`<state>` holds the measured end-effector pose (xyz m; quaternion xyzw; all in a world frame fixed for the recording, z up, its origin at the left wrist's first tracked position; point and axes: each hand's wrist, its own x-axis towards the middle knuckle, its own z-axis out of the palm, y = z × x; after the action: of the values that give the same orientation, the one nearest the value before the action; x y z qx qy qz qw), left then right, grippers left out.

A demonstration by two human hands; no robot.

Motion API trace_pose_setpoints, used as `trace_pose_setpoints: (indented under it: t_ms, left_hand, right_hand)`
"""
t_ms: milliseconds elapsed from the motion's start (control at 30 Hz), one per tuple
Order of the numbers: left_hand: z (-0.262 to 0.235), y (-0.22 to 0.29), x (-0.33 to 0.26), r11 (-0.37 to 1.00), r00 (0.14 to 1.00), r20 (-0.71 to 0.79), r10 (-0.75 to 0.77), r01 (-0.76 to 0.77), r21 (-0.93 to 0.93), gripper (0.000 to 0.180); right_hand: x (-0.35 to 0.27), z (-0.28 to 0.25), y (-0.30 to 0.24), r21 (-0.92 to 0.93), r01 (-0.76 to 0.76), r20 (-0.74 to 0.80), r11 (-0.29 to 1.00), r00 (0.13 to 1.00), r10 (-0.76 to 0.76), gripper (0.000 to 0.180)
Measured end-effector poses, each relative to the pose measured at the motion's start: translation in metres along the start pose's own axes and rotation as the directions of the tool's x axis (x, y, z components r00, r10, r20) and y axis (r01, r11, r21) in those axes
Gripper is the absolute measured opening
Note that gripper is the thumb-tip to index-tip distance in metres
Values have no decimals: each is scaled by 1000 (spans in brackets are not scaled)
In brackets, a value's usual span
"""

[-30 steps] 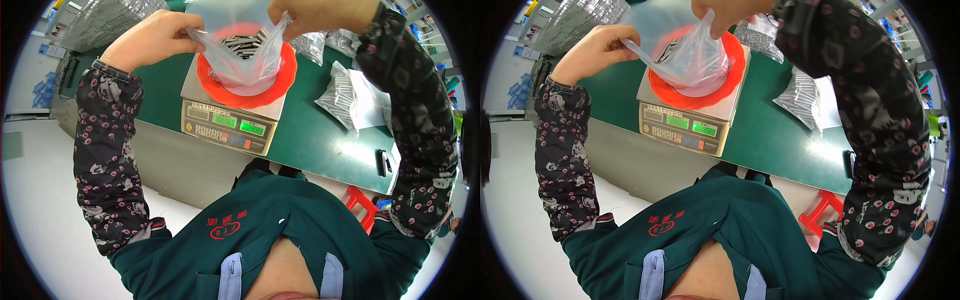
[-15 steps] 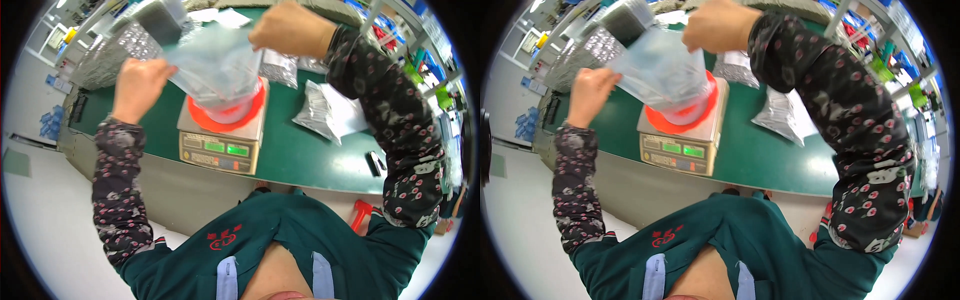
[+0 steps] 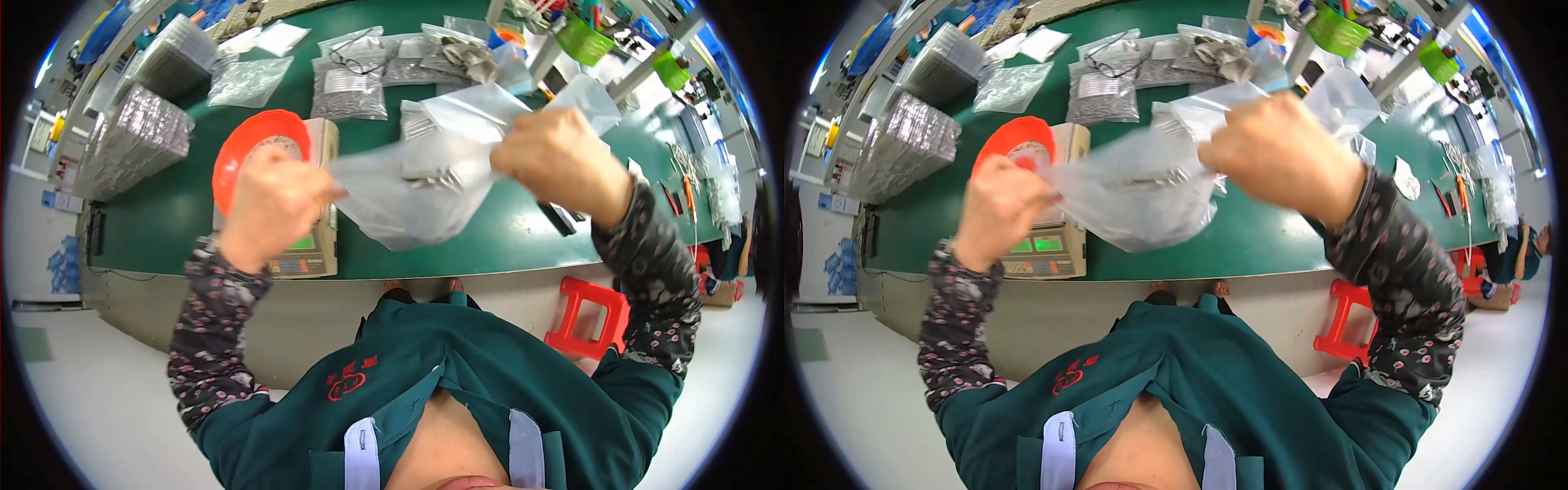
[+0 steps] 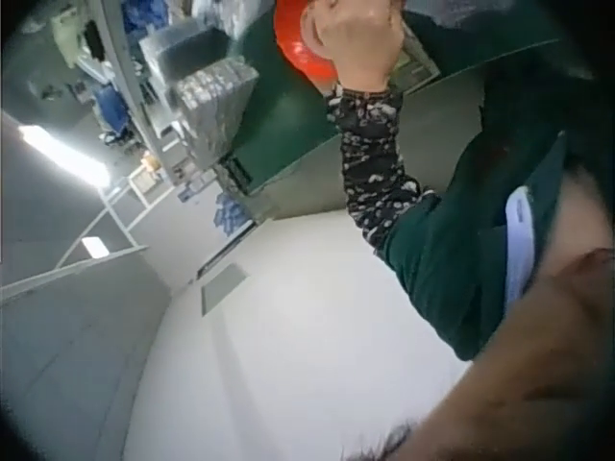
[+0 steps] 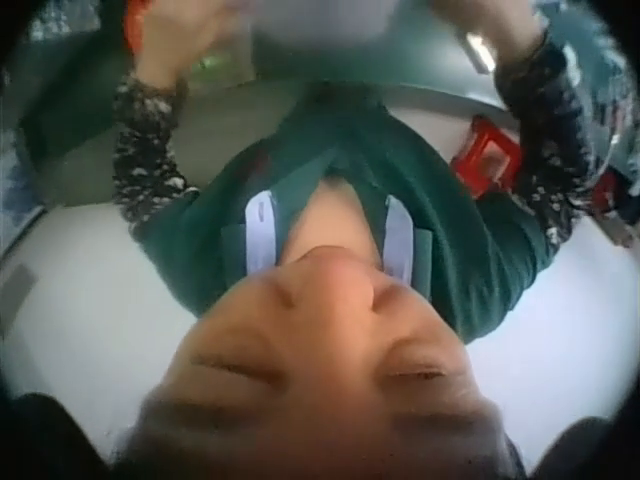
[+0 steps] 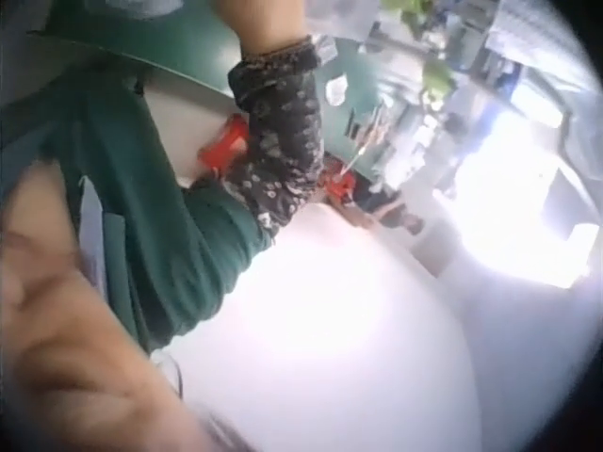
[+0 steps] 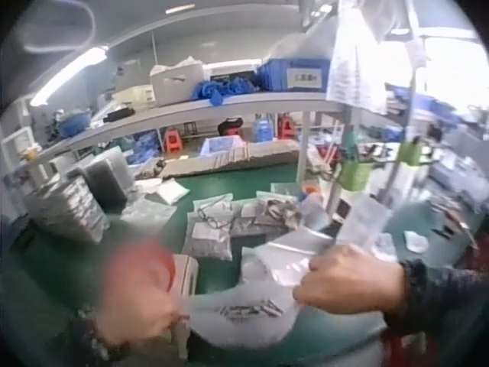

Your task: Weighing small metal pins on a digital scale and packing them into plastic bags sealed with a stapler.

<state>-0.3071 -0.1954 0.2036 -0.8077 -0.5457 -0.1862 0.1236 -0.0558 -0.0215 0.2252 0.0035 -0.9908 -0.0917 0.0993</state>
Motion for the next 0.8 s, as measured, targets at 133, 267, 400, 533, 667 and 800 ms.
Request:
trace_pose_setpoints:
  t_ms: [133, 267, 400, 533, 667, 800]
  left_hand:
    - [68, 32, -12, 993, 993, 114, -12, 26, -118, 14]
    - [86, 48, -7, 981, 988, 156, -14, 43, -191, 16]
    - [84, 46, -2, 958, 980, 186, -74, 121, -259, 16]
    - [86, 43, -8, 940, 974, 215, -65, 132, -313, 16]
    - [90, 42, -4, 925, 976, 210, -58, 131, -357, 16]
    - [97, 37, -11, 816, 978, 173, -115, 193, -545, 13]
  right_hand:
    - [-54, 48, -21, 118, -81, 88, 990, 994, 71, 6]
    - [-91, 75, -28, 247, -212, 92, 946, 977, 195, 7]
    - [-85, 66, -27, 529, -268, -22, 805, 944, 330, 18]
    - [-89, 83, -33, 916, -216, -15, 338, 824, 567, 84]
    - [-91, 126, -46, 908, -264, 77, 324, 868, 491, 122]
    - [-86, 147, -50, 968, -109, -20, 225, 864, 503, 35]
